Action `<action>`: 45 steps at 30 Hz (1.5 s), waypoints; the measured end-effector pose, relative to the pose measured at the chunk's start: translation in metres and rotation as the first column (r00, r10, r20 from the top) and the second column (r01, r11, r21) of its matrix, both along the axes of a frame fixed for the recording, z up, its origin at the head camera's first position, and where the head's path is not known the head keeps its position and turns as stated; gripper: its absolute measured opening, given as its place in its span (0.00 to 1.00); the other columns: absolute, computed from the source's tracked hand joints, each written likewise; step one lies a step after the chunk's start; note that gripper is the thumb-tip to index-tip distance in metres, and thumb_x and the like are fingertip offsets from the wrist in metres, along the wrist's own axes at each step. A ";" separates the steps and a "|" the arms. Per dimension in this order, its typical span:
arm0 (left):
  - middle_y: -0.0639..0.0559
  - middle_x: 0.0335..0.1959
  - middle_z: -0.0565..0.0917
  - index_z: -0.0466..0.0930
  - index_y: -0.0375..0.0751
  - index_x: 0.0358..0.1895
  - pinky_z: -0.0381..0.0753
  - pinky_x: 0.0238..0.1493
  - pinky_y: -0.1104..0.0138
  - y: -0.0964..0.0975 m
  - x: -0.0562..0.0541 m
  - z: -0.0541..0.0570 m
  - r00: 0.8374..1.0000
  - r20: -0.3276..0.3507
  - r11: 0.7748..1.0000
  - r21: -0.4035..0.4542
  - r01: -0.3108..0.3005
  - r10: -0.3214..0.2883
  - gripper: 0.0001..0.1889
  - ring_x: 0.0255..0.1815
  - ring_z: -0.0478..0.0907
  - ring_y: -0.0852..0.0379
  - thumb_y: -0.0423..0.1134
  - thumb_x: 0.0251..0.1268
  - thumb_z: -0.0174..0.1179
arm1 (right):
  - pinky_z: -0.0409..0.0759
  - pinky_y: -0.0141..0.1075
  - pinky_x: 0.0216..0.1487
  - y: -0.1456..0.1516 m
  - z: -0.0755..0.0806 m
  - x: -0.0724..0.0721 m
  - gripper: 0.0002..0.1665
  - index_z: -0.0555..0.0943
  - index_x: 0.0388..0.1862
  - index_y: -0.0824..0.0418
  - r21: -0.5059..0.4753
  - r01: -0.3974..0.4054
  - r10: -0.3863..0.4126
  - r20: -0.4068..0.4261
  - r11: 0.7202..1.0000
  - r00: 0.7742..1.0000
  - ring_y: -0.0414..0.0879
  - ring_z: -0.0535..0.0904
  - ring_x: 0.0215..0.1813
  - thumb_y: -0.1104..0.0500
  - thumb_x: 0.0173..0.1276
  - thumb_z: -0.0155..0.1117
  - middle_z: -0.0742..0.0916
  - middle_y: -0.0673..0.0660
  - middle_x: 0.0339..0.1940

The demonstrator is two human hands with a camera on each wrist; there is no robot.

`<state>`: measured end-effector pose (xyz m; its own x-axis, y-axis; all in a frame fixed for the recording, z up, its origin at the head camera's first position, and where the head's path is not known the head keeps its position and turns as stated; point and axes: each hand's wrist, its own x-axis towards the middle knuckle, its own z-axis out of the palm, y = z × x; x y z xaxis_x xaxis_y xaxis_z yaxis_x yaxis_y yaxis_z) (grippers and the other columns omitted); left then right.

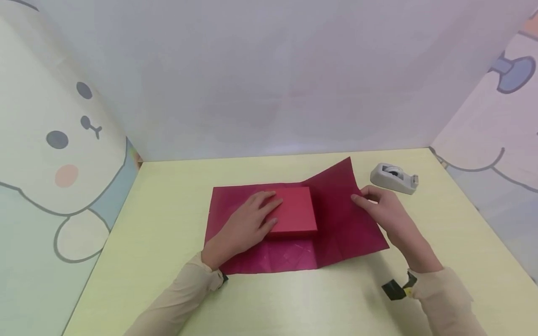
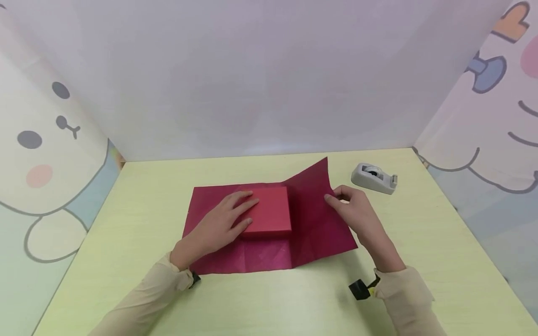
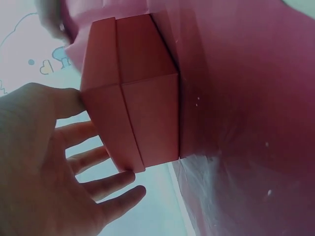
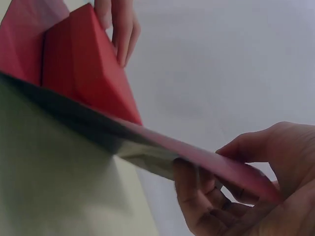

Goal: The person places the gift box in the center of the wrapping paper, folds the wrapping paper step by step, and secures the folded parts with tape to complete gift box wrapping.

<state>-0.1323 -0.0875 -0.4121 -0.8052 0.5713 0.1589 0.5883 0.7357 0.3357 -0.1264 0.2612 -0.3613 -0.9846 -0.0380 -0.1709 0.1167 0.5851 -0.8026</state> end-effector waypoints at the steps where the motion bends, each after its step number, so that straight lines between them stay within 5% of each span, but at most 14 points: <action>1: 0.48 0.79 0.67 0.68 0.51 0.79 0.76 0.74 0.55 0.000 0.000 0.000 1.000 -0.007 1.000 -0.002 0.001 -0.001 0.30 0.79 0.65 0.48 0.50 0.78 0.58 | 0.76 0.31 0.48 -0.004 0.004 0.000 0.19 0.79 0.49 0.65 -0.003 -0.009 0.009 -0.007 1.000 1.000 0.42 0.75 0.49 0.49 0.80 0.59 0.82 0.53 0.44; 10: 0.50 0.79 0.66 0.66 0.53 0.80 0.75 0.75 0.56 0.003 -0.001 0.000 1.000 0.004 0.999 -0.031 -0.014 0.014 0.30 0.80 0.64 0.49 0.52 0.79 0.57 | 0.81 0.37 0.45 -0.038 0.026 -0.002 0.17 0.80 0.47 0.65 -0.031 -0.064 0.063 -0.020 0.997 0.998 0.48 0.74 0.50 0.51 0.80 0.58 0.82 0.53 0.37; 22: 0.48 0.78 0.66 0.66 0.56 0.80 0.78 0.72 0.55 0.004 0.002 -0.003 1.000 0.003 1.000 -0.006 -0.022 0.022 0.30 0.79 0.65 0.46 0.52 0.78 0.57 | 0.73 0.43 0.56 -0.071 0.028 -0.007 0.13 0.83 0.43 0.64 -0.036 -0.088 0.086 -0.048 0.995 0.995 0.51 0.75 0.55 0.55 0.78 0.60 0.84 0.55 0.37; 32: 0.45 0.79 0.59 0.71 0.54 0.76 0.84 0.60 0.60 0.010 0.010 0.001 0.978 0.201 0.982 0.167 -0.085 0.050 0.28 0.68 0.72 0.47 0.45 0.75 0.62 | 0.74 0.40 0.52 -0.073 0.025 -0.008 0.13 0.82 0.43 0.64 -0.041 -0.079 0.077 -0.057 0.996 0.995 0.50 0.74 0.51 0.55 0.78 0.59 0.83 0.55 0.36; 36: 0.44 0.77 0.57 0.68 0.50 0.78 0.83 0.54 0.62 0.011 0.013 0.001 0.952 0.281 0.953 0.237 -0.187 0.117 0.33 0.56 0.78 0.50 0.44 0.72 0.66 | 0.74 0.40 0.51 -0.072 0.024 -0.008 0.12 0.82 0.42 0.64 -0.048 -0.077 0.074 -0.060 0.996 0.995 0.50 0.74 0.49 0.56 0.78 0.59 0.82 0.54 0.35; 41: 0.42 0.79 0.52 0.54 0.51 0.83 0.81 0.40 0.64 0.013 0.014 0.000 0.876 0.426 0.905 0.241 -0.351 0.226 0.44 0.28 0.79 0.55 0.48 0.69 0.68 | 0.74 0.40 0.50 -0.073 0.024 -0.007 0.12 0.82 0.42 0.64 -0.056 -0.083 0.079 -0.057 0.995 0.995 0.49 0.74 0.49 0.55 0.78 0.59 0.82 0.54 0.35; 45: 0.39 0.79 0.55 0.50 0.52 0.84 0.81 0.39 0.63 0.013 0.014 0.001 0.847 0.464 0.904 0.192 -0.381 0.259 0.46 0.27 0.79 0.53 0.51 0.69 0.67 | 0.74 0.39 0.50 -0.075 0.024 -0.007 0.12 0.82 0.43 0.64 -0.071 -0.090 0.087 -0.047 0.993 0.995 0.50 0.74 0.49 0.55 0.78 0.59 0.82 0.54 0.35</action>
